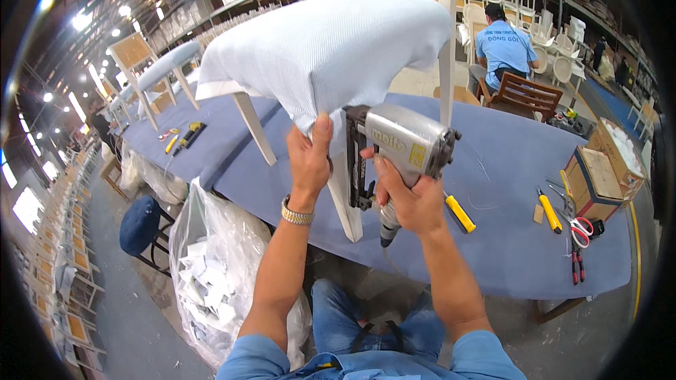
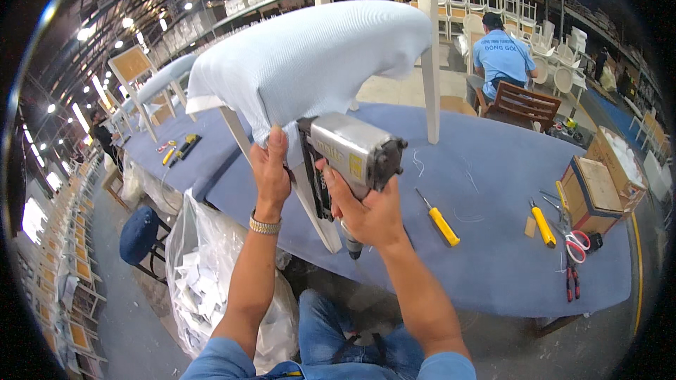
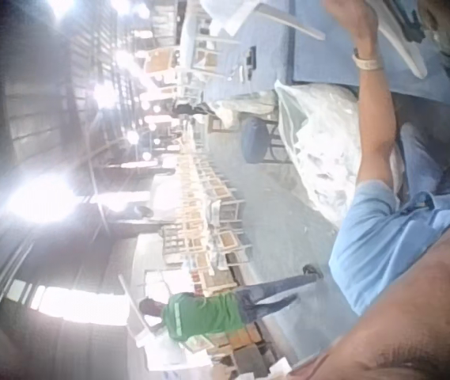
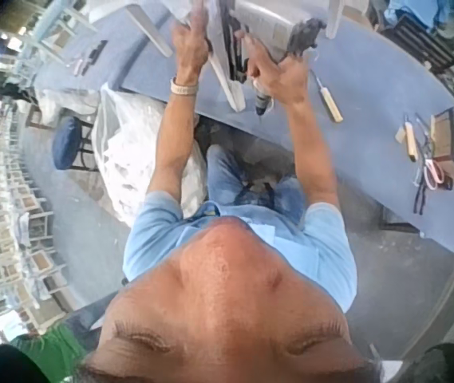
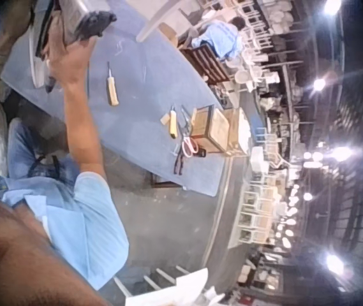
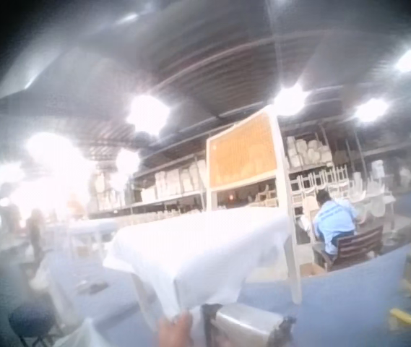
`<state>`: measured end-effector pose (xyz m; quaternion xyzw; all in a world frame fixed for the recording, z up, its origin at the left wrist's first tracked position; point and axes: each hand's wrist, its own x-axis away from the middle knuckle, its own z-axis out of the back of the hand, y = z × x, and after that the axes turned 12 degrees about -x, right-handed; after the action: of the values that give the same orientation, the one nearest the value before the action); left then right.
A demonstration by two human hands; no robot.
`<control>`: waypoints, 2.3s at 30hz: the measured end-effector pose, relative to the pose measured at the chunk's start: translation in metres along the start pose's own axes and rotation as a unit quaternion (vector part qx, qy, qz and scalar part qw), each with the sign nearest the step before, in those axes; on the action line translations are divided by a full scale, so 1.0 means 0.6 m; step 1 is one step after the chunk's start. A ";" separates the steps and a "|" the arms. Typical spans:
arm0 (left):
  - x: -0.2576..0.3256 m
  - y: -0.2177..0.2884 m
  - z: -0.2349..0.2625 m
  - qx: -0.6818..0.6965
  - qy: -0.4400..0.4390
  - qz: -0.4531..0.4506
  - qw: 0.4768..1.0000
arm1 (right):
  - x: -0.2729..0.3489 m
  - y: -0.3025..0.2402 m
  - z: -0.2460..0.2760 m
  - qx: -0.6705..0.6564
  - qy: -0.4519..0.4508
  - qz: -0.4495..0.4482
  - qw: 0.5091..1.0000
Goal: The person covers a chair seat with white fabric, using a staple gun to secure the material to the wooden frame. They repeatedly pull, fold, and staple the fabric, then trim excess with a utility knife and scissors.
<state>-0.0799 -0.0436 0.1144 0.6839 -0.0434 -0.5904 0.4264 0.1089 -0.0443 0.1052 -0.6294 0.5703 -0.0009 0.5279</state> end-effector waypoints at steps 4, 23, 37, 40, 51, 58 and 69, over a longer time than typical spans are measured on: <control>0.003 0.006 0.001 0.034 -0.015 0.019 0.999 | 0.003 0.003 0.001 -0.024 -0.004 0.013 1.000; 0.011 -0.051 0.005 0.057 0.055 0.043 0.996 | -0.014 -0.012 -0.002 0.026 -0.005 -0.049 0.998; 0.002 0.067 -0.091 0.166 -0.077 0.163 0.969 | 0.150 -0.149 0.429 0.731 0.078 -0.102 0.670; 0.010 0.089 -0.164 0.227 -0.102 0.138 0.959 | 0.207 -0.096 0.538 0.758 0.092 -0.078 0.641; 0.005 0.126 -0.198 0.266 -0.144 0.106 0.947 | 0.171 0.099 0.424 0.741 0.057 -0.133 0.656; -0.025 0.113 -0.187 0.192 -0.096 0.009 0.977 | 0.188 0.083 0.434 0.711 0.124 -0.161 0.673; -0.028 0.052 -0.145 0.202 -0.034 0.036 0.978 | 0.265 0.022 0.424 0.457 0.227 -0.119 0.851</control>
<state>0.0022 -0.0077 0.1423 0.7335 -0.2006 -0.5766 0.2987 0.3084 0.0129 -0.1116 -0.3621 0.5301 -0.4675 0.6077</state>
